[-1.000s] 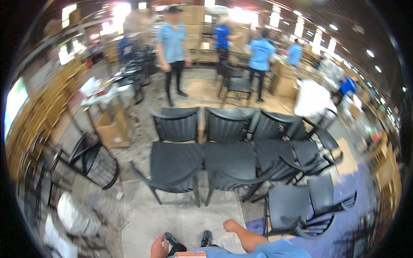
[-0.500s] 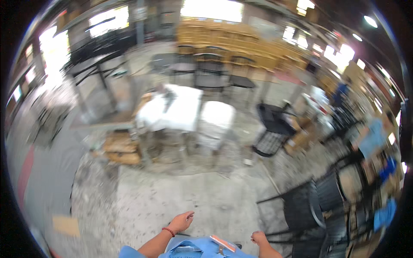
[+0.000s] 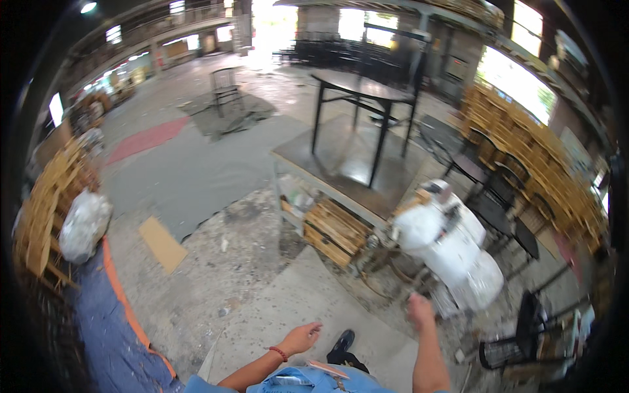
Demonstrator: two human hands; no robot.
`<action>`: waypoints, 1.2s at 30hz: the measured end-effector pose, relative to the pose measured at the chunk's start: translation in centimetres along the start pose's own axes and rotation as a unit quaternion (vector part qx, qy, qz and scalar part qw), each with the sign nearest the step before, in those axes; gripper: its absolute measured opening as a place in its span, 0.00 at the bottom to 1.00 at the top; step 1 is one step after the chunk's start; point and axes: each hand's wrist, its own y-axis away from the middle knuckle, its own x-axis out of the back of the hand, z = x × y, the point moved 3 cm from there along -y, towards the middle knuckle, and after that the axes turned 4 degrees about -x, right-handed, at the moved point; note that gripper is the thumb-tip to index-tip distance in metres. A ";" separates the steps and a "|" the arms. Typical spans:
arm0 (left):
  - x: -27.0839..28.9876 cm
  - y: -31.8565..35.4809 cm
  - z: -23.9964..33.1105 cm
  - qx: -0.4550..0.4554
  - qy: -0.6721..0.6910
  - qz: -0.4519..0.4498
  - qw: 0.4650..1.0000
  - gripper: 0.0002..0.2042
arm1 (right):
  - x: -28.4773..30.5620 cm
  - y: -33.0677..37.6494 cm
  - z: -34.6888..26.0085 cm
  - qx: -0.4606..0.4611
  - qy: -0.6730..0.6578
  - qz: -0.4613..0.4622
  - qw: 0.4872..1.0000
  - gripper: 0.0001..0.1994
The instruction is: The person moves black chairs in a workshop, then uses a handheld rotary tool to sand the leg ends of two chairs. After sanding, the person wipes the leg ends with a white cloth. The person then walks to a desk area and interacts with coworkers.
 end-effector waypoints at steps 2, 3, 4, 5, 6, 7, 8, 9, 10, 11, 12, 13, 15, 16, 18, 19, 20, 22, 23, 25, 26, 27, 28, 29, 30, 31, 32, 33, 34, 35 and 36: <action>1.5 -2.3 0.5 -0.032 0.011 0.010 0.999 0.17 | -2.7 -5.7 -9.0 0.113 -0.096 -0.032 0.988 0.15; 2.4 -3.8 0.6 -0.026 0.009 0.000 1.000 0.17 | -3.6 -8.3 -13.8 0.119 -0.087 -0.076 0.986 0.18; 3.9 -5.1 0.8 -0.038 0.000 0.030 0.999 0.17 | -4.7 -10.7 -18.8 0.213 -0.087 -0.064 0.971 0.21; 5.4 -6.7 0.8 -0.034 -0.015 0.050 0.998 0.17 | -5.4 -13.5 -24.4 0.174 -0.085 -0.086 0.977 0.28; 6.9 -8.4 0.9 -0.011 -0.031 0.058 0.998 0.17 | -6.3 -15.4 -30.1 0.230 -0.114 -0.097 0.962 0.34; 8.6 -10.1 1.3 -0.018 -0.040 0.100 0.994 0.17 | -7.3 -16.9 -35.8 0.291 -0.120 -0.128 0.941 0.34; 10.3 -11.5 1.5 0.000 -0.050 0.131 0.990 0.17 | -8.5 -18.3 -41.0 0.300 -0.140 -0.114 0.937 0.35; 11.9 -12.5 1.5 0.038 -0.062 0.150 0.986 0.18 | -10.2 -19.3 -45.8 0.341 -0.137 -0.108 0.924 0.37; 13.3 -13.3 1.8 0.022 -0.049 0.196 0.979 0.18 | -11.8 -20.3 -49.7 0.341 -0.161 -0.084 0.922 0.40; 14.6 -14.1 2.1 0.024 -0.037 0.227 0.973 0.18 | -13.6 -21.2 -53.2 0.343 -0.133 -0.084 0.926 0.41; 15.8 -14.7 2.0 0.049 -0.022 0.246 0.968 0.18 | -15.0 -22.0 -56.2 0.326 -0.123 -0.080 0.934 0.42; 16.6 -14.9 1.9 0.071 -0.016 0.275 0.959 0.17 | -16.1 -22.8 -58.3 0.306 -0.120 -0.070 0.942 0.44; 17.8 -15.2 1.5 0.092 0.017 0.327 0.941 0.17 | -18.7 -24.5 -60.7 0.322 -0.138 -0.045 0.936 0.41; 18.2 -15.4 1.0 0.124 0.039 0.340 0.931 0.17 | -19.7 -25.3 -61.4 0.309 -0.145 -0.014 0.940 0.38; 18.9 -15.9 0.3 0.123 0.080 0.373 0.916 0.16 | -21.4 -26.3 -62.3 0.338 -0.200 -0.001 0.920 0.32; 19.3 -16.5 -0.4 0.168 0.110 0.372 0.906 0.15 | -21.8 -26.7 -62.6 0.352 -0.235 0.030 0.905 0.29; 20.1 -17.4 -0.6 0.133 0.111 0.379 0.909 0.15 | -22.1 -27.0 -62.3 0.326 -0.237 0.081 0.912 0.28; 22.2 -19.9 -1.2 0.171 0.134 0.348 0.912 0.14 | -22.9 -27.3 -62.3 0.357 -0.291 0.060 0.886 0.23; 24.0 -21.9 -1.1 0.137 0.144 0.354 0.914 0.13 | -23.0 -27.3 -62.1 0.367 -0.313 0.062 0.874 0.22; 29.6 -27.5 0.1 0.019 0.076 0.320 0.944 0.11 | -23.4 -27.3 -61.7 0.392 -0.356 0.045 0.847 0.22; 32.9 -30.6 1.0 -0.019 0.044 0.292 0.955 0.10 | -23.6 -27.2 -61.5 0.405 -0.377 0.029 0.832 0.22; 36.4 -34.2 2.4 -0.073 0.039 0.306 0.948 0.09 | -23.6 -27.2 -61.3 0.412 -0.372 0.033 0.831 0.21; 40.1 -38.1 4.4 -0.135 0.040 0.320 0.937 0.08 | -23.6 -27.1 -61.2 0.408 -0.373 0.030 0.833 0.21; 44.1 -41.7 6.6 -0.192 0.005 0.338 0.921 0.08 | -23.7 -26.9 -61.0 0.401 -0.380 0.030 0.833 0.20; 47.6 -45.3 9.0 -0.229 -0.015 0.354 0.907 0.09 | -23.8 -26.8 -60.6 0.379 -0.391 0.042 0.838 0.20; 51.0 -49.0 11.6 -0.257 0.014 0.363 0.896 0.12 | -24.0 -26.4 -60.2 0.371 -0.399 0.045 0.838 0.20; 54.1 -52.4 14.0 -0.248 0.042 0.361 0.898 0.17 | -24.3 -25.6 -59.7 0.374 -0.399 0.029 0.837 0.21; 56.9 -54.9 16.6 -0.292 0.033 0.397 0.869 0.20 | -24.7 -24.6 -58.9 0.399 -0.392 0.014 0.829 0.22; 59.2 -56.9 18.8 -0.319 0.033 0.433 0.842 0.24 | -25.2 -23.4 -57.9 0.409 -0.395 0.011 0.822 0.24; 61.1 -58.7 20.2 -0.321 0.104 0.442 0.831 0.25 | -25.8 -22.0 -56.6 0.419 -0.388 0.016 0.821 0.27; 62.5 -59.9 20.9 -0.288 0.186 0.448 0.826 0.27 | -26.3 -20.4 -55.4 0.448 -0.373 0.001 0.812 0.29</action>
